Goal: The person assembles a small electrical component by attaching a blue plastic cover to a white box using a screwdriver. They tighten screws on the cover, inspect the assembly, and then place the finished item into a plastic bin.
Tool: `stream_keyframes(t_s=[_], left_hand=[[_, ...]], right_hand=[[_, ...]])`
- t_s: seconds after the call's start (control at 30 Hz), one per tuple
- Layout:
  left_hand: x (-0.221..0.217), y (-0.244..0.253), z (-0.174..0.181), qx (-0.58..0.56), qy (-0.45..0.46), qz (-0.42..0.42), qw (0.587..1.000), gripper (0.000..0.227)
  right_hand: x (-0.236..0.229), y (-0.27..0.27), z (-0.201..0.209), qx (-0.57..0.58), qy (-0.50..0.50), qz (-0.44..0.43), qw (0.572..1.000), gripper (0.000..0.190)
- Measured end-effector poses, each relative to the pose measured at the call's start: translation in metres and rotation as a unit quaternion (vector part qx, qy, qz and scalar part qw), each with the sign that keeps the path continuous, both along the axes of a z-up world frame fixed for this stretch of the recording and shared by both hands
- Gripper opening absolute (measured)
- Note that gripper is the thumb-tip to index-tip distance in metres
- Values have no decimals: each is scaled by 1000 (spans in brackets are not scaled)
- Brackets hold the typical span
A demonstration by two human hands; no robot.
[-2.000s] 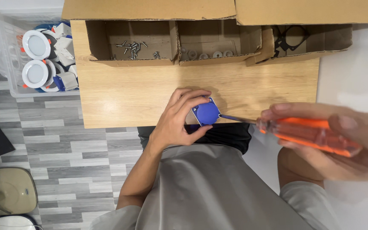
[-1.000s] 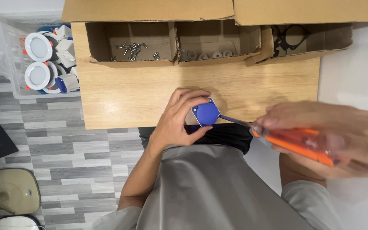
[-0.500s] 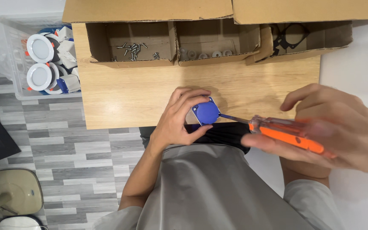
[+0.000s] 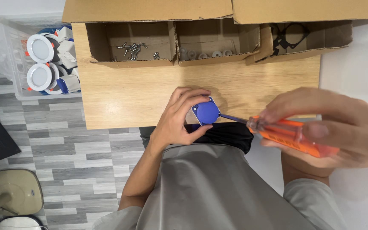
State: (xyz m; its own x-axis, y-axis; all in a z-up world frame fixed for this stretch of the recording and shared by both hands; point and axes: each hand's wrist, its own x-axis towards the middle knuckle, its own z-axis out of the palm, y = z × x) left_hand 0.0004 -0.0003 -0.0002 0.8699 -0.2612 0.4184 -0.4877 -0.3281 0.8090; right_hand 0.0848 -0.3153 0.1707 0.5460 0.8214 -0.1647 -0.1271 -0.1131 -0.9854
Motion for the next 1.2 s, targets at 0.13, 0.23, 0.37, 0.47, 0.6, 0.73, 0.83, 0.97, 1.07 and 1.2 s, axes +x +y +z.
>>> stream_keyframes(t_s=[0.13,0.23,0.37,0.47,0.6,0.73,0.83,0.97,1.07,1.2], left_hand=[[0,0,1,-1,5,-3,1000,55],[0,0,1,-1,12,-4,1000,55],[1,0,1,-2,6,-3,1000,55],[0,0,0,-2,5,-1,1000,55],[0,0,0,-5,1,-3,1000,55],[0,0,1,-4,2,-3,1000,54],[1,0,2,-4,6,-5,1000,55],[0,0,3,-1,10,-6,1000,54],[1,0,3,0,6,-7,1000,54],[1,0,2,1,4,-6,1000,55]], right_hand=[[12,2,-22,33,-494,72,866,107],[7,13,-25,57,-590,15,806,101],[4,25,-27,62,-608,-64,789,99],[0,25,-21,98,-556,-39,825,79],[-8,9,-9,122,-364,65,921,66],[-7,-4,15,-178,123,4,976,66],[-4,2,16,-46,244,-21,968,53],[4,15,10,-23,-468,58,882,79],[9,14,-4,28,-529,59,846,83],[2,23,-16,57,-553,-16,831,82]])
